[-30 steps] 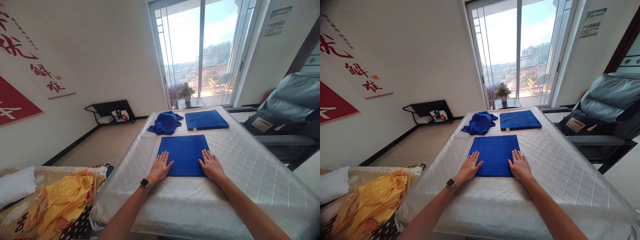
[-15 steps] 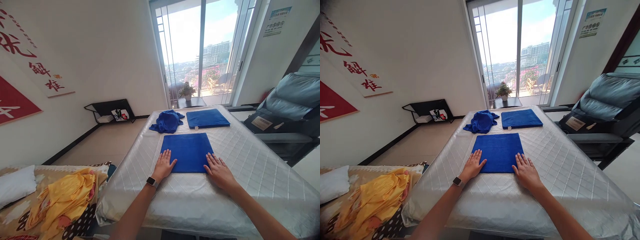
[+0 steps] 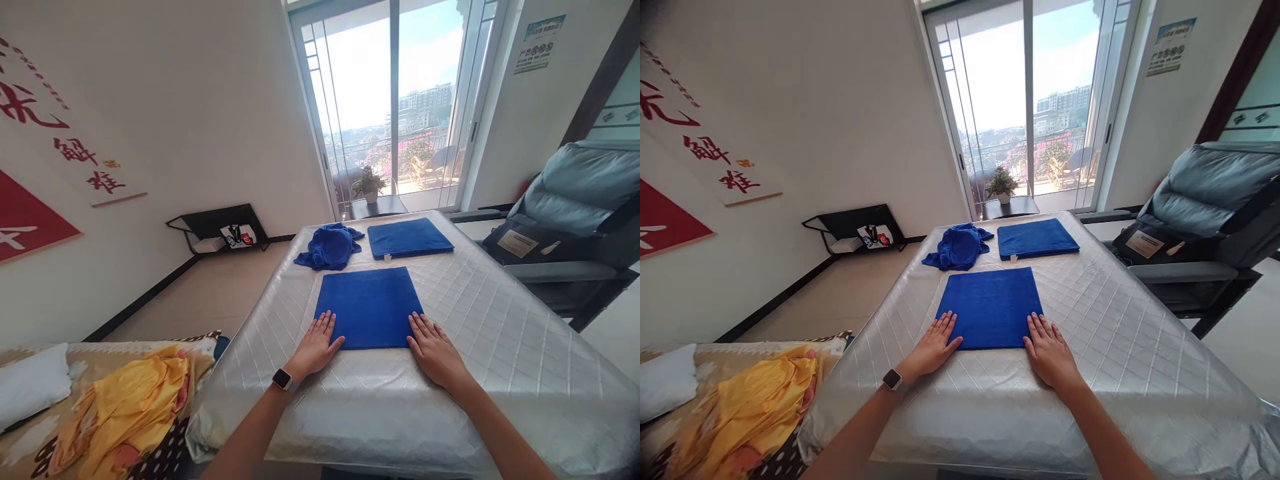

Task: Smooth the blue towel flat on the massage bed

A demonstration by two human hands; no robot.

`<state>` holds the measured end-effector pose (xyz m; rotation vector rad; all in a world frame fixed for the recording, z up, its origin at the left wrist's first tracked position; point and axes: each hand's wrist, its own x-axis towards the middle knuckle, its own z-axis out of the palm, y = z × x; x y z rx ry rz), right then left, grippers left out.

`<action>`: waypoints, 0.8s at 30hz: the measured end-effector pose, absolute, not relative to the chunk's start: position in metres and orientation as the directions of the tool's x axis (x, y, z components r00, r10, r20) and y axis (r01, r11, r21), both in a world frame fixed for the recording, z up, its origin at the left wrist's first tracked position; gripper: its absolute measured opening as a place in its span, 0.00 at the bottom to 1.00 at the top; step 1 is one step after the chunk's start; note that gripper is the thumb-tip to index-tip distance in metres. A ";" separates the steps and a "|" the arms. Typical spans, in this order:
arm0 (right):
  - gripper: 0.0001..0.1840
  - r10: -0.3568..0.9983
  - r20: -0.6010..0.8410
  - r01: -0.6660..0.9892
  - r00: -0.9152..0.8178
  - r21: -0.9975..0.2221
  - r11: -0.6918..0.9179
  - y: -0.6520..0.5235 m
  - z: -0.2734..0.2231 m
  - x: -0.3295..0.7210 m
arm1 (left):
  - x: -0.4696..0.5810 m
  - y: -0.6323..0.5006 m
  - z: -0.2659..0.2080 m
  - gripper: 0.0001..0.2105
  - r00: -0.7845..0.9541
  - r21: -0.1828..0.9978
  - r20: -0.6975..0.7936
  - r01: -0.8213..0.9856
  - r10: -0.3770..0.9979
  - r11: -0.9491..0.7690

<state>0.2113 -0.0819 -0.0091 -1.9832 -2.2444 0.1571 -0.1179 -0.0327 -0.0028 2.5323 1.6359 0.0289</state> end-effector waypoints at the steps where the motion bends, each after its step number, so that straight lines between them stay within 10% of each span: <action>1: 0.33 0.992 0.039 0.978 -0.119 -0.169 0.124 -0.082 -0.009 0.211 | -0.120 -0.037 -0.002 0.37 0.408 0.118 -0.051 0.909 0.912 -0.400; 11: 0.34 0.989 0.085 0.975 -0.120 -0.176 0.133 -0.079 -0.020 0.212 | -0.128 -0.085 0.023 0.37 0.343 0.079 -0.127 0.939 0.931 -0.335; 18: 0.34 0.988 0.094 0.975 -0.121 -0.176 0.136 -0.078 -0.021 0.214 | -0.027 -0.060 0.032 0.29 0.754 0.165 0.073 0.636 0.653 -0.754; 24: 0.33 0.990 0.083 0.979 -0.118 -0.155 0.129 -0.080 -0.016 0.212 | 0.017 -0.026 0.013 0.33 0.734 0.181 0.098 0.651 0.672 -0.737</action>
